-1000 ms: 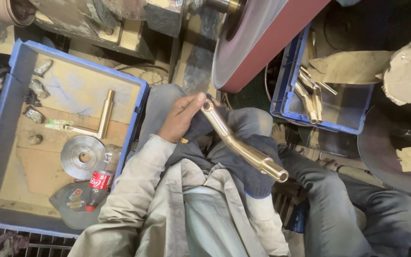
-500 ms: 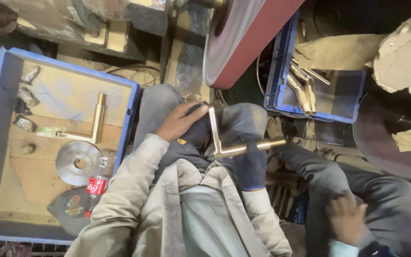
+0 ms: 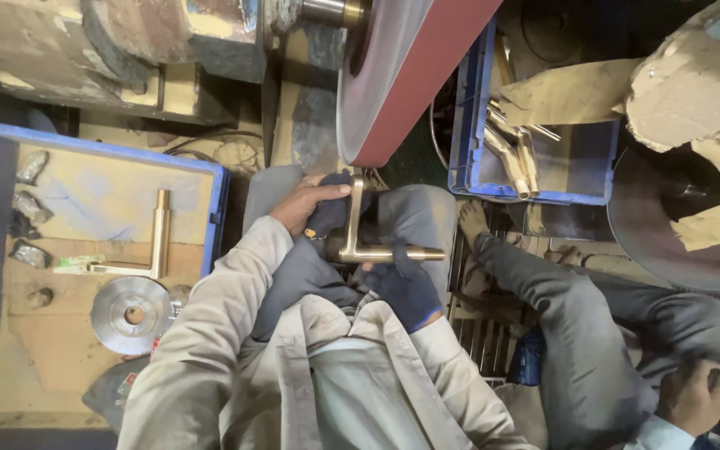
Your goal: The person sits on the floor and uses a belt sander to grind the edges of L-shaped brass metal parts. They hold each part with gloved hands, pressing it against the moving belt, then place the finished pieces into a blue bin.
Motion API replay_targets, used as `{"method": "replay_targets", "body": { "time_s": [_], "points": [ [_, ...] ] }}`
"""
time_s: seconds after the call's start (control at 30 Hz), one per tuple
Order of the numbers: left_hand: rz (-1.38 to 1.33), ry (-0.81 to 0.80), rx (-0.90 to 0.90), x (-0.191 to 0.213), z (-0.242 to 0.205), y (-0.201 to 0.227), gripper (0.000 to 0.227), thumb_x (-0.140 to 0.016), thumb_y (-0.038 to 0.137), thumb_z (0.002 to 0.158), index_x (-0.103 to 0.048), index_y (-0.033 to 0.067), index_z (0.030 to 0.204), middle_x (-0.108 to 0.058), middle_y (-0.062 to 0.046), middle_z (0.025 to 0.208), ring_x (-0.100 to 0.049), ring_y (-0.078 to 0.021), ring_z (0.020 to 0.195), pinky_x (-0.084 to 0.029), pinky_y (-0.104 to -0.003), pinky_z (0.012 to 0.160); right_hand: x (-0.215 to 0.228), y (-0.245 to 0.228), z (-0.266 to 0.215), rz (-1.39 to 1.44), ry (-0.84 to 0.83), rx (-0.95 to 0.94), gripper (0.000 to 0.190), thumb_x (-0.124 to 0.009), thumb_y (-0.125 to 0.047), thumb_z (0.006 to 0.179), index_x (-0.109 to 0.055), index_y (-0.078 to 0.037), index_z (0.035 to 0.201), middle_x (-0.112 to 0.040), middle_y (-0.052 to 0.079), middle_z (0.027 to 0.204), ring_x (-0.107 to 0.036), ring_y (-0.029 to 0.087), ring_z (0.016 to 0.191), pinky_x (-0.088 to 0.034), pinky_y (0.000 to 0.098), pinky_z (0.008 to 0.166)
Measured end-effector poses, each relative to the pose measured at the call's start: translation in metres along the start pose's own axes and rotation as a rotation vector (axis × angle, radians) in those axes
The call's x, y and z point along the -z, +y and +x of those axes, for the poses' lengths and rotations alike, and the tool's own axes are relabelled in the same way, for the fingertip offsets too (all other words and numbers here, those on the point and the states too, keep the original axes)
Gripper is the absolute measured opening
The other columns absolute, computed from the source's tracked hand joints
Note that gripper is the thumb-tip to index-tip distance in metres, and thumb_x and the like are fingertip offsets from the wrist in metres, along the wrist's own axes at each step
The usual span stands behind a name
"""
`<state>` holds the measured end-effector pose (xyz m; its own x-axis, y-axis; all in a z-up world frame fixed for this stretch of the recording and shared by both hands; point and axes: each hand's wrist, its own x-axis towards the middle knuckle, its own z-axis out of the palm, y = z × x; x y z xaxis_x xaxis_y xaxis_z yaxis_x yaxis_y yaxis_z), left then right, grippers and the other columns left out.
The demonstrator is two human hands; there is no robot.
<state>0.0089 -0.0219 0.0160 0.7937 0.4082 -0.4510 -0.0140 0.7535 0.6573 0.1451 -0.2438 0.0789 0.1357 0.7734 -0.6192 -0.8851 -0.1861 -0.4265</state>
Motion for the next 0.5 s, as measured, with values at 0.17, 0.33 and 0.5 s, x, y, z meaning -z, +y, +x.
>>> {"method": "replay_targets", "body": {
  "time_s": [0.17,0.33,0.5],
  "points": [
    [-0.026,0.023,0.024,0.002,0.009,0.001,0.039,-0.075,0.025,0.087,-0.069,-0.0011,0.116,-0.074,-0.006,0.103,-0.071,-0.0137,0.088,-0.057,-0.028,0.081,0.008,0.009,0.015,-0.028,0.050,0.095,0.034,-0.059,-0.036,0.102,-0.064,-0.002,0.108,-0.072,0.012,0.096,-0.068,0.025,0.094,-0.055,0.0396,0.085],
    [0.018,0.131,0.040,0.003,0.018,-0.007,0.041,-0.076,0.026,0.086,-0.070,-0.0009,0.117,-0.074,-0.008,0.101,-0.071,-0.0148,0.085,-0.058,-0.029,0.079,0.010,0.007,0.019,0.038,-0.022,0.103,0.029,-0.061,-0.033,0.105,-0.063,-0.006,0.116,-0.071,0.009,0.099,-0.066,0.023,0.093,-0.051,0.0361,0.083],
    [0.018,0.113,-0.033,0.004,0.021,-0.018,0.041,-0.076,0.027,0.086,-0.072,0.0008,0.118,-0.074,-0.006,0.104,-0.070,-0.0140,0.090,-0.056,-0.027,0.084,0.005,0.011,0.023,0.112,0.050,0.117,0.029,-0.063,-0.030,0.101,-0.061,-0.008,0.120,-0.070,0.005,0.102,-0.066,0.021,0.092,-0.052,0.0367,0.084]
  ]
}}
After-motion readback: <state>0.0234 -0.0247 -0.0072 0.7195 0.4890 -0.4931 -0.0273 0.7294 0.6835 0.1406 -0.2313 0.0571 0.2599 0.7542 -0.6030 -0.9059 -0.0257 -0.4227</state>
